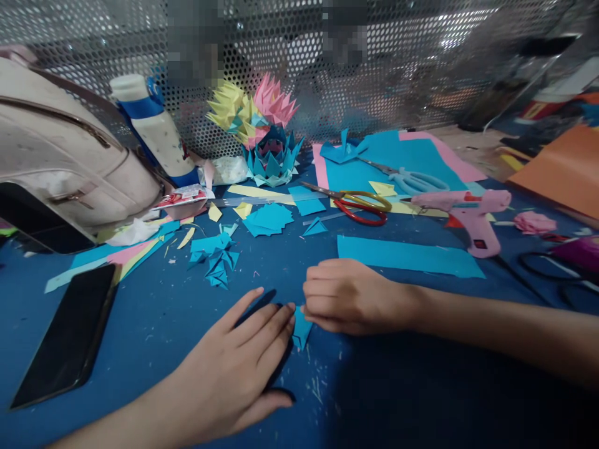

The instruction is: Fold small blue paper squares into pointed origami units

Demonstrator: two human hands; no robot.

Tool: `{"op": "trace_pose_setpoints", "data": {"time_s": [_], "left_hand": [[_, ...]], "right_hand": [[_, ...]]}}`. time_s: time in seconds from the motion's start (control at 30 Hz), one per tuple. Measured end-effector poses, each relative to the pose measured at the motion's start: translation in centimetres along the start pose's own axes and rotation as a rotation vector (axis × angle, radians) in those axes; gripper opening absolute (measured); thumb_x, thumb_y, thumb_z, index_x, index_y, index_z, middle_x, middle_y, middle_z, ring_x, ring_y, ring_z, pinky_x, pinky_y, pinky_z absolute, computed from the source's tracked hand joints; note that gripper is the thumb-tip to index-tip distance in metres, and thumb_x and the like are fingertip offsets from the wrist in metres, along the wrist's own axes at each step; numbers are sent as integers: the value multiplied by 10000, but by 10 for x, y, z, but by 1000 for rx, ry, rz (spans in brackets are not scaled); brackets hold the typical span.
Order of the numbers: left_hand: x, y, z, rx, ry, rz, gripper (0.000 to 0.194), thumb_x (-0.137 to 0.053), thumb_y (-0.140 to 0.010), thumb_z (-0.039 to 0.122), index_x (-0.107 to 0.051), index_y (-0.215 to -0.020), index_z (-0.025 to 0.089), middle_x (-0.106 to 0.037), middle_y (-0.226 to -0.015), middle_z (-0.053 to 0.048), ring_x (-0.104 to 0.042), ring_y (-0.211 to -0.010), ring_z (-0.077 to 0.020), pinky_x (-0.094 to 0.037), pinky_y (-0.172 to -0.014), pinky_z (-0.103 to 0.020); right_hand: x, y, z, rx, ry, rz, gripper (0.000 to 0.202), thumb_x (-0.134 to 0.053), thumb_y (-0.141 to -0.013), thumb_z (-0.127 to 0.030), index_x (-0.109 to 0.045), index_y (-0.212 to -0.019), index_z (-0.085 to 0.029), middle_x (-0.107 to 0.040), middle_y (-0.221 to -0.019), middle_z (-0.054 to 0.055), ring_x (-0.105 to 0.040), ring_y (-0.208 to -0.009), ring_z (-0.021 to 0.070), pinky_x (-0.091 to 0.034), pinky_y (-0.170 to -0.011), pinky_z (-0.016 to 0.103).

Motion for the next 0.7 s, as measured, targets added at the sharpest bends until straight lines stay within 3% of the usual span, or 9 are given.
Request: {"op": "trace_pose_setpoints", "data": {"time_s": [0.13,0.47,0.53,0.7], "left_hand": [[1,1,-1,4,26,31,633,-408,-1014,574,-510,-1387,71,-574,-1390,-136,-532,-1269,-278,-141,-1238,-488],[-1,5,-6,69,121,52,537,-411,-1028,489,-490,-1408,118,-594,-1289,-135,-517,-1251,-281,-244,-1195,-552],[-1,5,-6,61,136,43,525,-400,-1036,470,-482,-1408,109,-598,-1272,-134,-524,-1232,-276,-265,-1187,-551],[-1,3,-5,24,146,21,509,-398,-1041,436,-475,-1398,82,-591,-1285,-141,-526,-1229,-286,-285,-1172,-567]], "right_hand": [[2,2,-4,96,26,25,285,-405,-1019,-281,-555,-793,-195,-524,-744,19,-403,-728,176,-255,-631,324],[7,5,-3,87,-20,158,302,-437,-1015,-254,-577,-757,-183,-555,-722,11,-415,-695,160,-300,-634,310],[6,3,1,14,-133,142,280,-453,-1010,-253,-594,-781,-177,-584,-744,16,-444,-715,154,-326,-653,295],[-6,3,23,-403,-434,32,72,-640,-917,-226,-631,-859,-184,-620,-809,-7,-532,-809,140,-354,-674,249]]}}
Point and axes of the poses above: each hand's wrist, its own y-axis away from the middle knuckle, its own x-axis out of the back of the hand, z = x × y, the point moved 8 cm from there along -y, towards the middle knuckle
